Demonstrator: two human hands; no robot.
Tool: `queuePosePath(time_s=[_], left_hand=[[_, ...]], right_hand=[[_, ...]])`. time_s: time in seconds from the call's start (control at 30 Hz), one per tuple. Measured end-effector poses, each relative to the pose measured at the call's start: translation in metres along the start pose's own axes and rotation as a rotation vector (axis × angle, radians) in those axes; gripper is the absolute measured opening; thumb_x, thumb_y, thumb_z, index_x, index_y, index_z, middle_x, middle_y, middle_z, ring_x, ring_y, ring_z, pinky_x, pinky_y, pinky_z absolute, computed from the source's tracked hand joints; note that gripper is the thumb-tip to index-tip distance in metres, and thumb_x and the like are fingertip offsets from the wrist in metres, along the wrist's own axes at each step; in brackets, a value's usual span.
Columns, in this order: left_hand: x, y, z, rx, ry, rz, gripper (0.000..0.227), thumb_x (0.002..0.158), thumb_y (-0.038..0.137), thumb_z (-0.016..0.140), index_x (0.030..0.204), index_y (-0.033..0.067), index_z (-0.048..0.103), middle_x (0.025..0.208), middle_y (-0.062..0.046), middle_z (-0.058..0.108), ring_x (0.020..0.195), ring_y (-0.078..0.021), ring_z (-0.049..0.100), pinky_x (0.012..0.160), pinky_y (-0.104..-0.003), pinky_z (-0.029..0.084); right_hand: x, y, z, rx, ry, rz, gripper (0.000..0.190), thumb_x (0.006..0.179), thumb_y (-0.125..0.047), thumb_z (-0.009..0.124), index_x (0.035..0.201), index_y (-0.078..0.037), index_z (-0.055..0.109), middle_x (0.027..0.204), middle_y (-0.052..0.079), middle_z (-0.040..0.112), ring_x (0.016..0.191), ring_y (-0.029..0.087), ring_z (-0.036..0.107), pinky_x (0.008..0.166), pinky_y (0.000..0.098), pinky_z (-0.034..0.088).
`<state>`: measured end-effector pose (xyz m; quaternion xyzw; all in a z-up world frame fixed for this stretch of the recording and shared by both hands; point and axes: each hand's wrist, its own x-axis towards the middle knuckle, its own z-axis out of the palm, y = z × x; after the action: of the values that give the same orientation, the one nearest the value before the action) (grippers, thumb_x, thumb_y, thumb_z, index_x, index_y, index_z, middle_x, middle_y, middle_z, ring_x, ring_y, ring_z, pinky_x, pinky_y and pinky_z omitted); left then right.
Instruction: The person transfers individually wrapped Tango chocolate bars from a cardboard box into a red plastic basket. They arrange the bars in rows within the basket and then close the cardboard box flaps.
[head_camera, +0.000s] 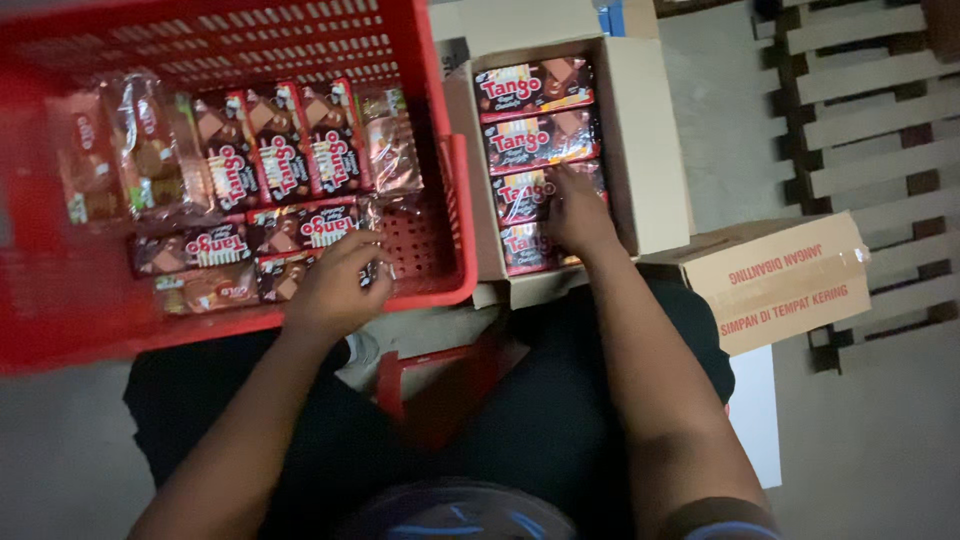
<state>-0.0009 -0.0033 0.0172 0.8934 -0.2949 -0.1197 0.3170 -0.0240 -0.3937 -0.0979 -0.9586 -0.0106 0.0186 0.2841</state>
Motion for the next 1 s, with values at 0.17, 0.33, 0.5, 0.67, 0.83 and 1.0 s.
queuePosePath(time_s=[0.17,0.33,0.5,0.67,0.83,1.0], left_hand=[[-0.002,-0.012,0.012,-0.028,0.039,-0.009,0.01,0.087,0.013,0.066,0.094,0.0085,0.072,0.109,-0.016,0.071,0.105,-0.0424,0.069,0.088,-0.049,0.055],[-0.008,0.002,0.003,-0.029,0.021,-0.112,0.013,0.091,0.018,0.062,0.094,0.0088,0.07,0.096,-0.012,0.07,0.096,-0.0402,0.07,0.082,-0.047,0.055],[-0.015,0.006,-0.001,-0.065,0.095,-0.091,0.018,0.091,0.023,0.059,0.086,0.0084,0.069,0.088,-0.014,0.067,0.092,-0.041,0.069,0.077,-0.047,0.057],[-0.015,-0.001,0.008,-0.103,0.12,-0.156,0.019,0.09,0.028,0.061,0.088,0.0115,0.069,0.092,-0.012,0.069,0.092,-0.0391,0.07,0.078,-0.049,0.057],[-0.022,0.002,-0.005,-0.186,0.069,-0.231,0.022,0.09,0.034,0.06,0.092,0.0144,0.069,0.095,-0.011,0.071,0.093,-0.037,0.071,0.076,-0.05,0.058],[-0.003,-0.033,-0.004,-0.773,0.062,-0.463,0.029,0.089,0.04,0.066,0.107,0.0184,0.074,0.096,-0.008,0.078,0.09,-0.0279,0.076,0.071,-0.038,0.061]], right_hand=[[0.001,-0.059,-0.007,0.474,0.016,0.301,0.039,0.102,-0.021,0.053,0.139,-0.017,0.063,0.137,0.014,0.066,0.133,0.036,0.057,0.112,0.0491,0.044],[0.007,-0.12,0.011,0.825,-0.021,0.286,0.046,0.11,-0.023,0.044,0.152,-0.003,0.044,0.143,0.027,0.056,0.122,0.036,0.055,0.095,0.0443,0.052],[0.017,-0.189,0.017,0.687,0.081,0.345,0.043,0.111,-0.028,0.037,0.148,-0.007,0.044,0.141,0.031,0.057,0.135,0.048,0.052,0.116,0.0583,0.037],[0.035,-0.108,0.081,0.656,0.224,0.328,0.032,0.113,-0.03,0.033,0.14,-0.016,0.045,0.116,0.016,0.066,0.111,0.033,0.064,0.1,0.0424,0.048],[0.027,-0.122,0.071,0.383,0.254,0.24,0.028,0.113,-0.018,0.036,0.136,-0.004,0.042,0.127,0.036,0.057,0.122,0.056,0.054,0.107,0.0615,0.039],[0.025,-0.097,0.07,0.351,0.206,0.294,0.03,0.117,-0.031,0.033,0.132,-0.009,0.047,0.125,0.027,0.055,0.12,0.041,0.054,0.112,0.052,0.035]])
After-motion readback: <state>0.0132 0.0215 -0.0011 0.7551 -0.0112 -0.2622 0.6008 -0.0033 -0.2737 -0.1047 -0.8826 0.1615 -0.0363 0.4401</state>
